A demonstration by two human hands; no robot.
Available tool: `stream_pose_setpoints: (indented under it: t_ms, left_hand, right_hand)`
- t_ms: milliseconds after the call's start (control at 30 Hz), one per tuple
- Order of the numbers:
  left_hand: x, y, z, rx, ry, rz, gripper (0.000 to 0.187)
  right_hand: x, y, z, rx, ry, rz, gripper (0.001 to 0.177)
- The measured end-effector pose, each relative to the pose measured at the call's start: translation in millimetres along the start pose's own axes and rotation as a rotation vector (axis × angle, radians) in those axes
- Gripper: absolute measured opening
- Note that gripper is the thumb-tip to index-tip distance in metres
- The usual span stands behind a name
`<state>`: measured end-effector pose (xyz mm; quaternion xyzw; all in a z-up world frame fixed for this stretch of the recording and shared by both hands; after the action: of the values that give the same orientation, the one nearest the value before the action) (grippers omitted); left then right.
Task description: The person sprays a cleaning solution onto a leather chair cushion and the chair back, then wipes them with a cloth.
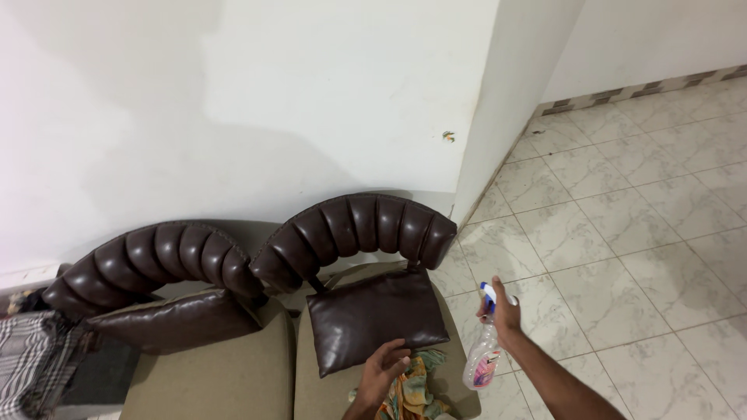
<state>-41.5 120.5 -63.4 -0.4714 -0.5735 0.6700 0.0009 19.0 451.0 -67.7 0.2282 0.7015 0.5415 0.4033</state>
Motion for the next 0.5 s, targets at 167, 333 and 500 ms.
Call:
stream_pose_setpoints:
  t_ms: [167, 333, 500]
  left_hand:
    - [-29.5, -20.5, -8.0, 0.172, -0.054, -0.058, 0.078]
    - [-44.4, -25.2, 8.1, 0.329, -0.229, -0.046, 0.092]
    - [-47.9, -1.3, 97.0, 0.277, -0.647, -0.201, 0.068]
  right_hand:
    - [-28.0, 5.6, -78.5, -0.065, 0.268, 0.079, 0.062]
    - [-107.2, 2.7, -197.2, -0.083, 0.646, 0.304, 0.060]
    - [-182.5, -27.4, -293.6, -0.127, 0.846, 0.307, 0.046]
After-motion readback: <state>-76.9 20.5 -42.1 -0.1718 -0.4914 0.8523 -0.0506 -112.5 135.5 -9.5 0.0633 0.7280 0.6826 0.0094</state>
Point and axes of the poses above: each hand's wrist, its own x-axis towards the middle knuckle, its own z-axis out of the back of the hand, y = z × x, the point moved 7 cm from there along x, towards the middle knuckle, and after that the axes turned 10 degrees about z, right-handed, at the moved point
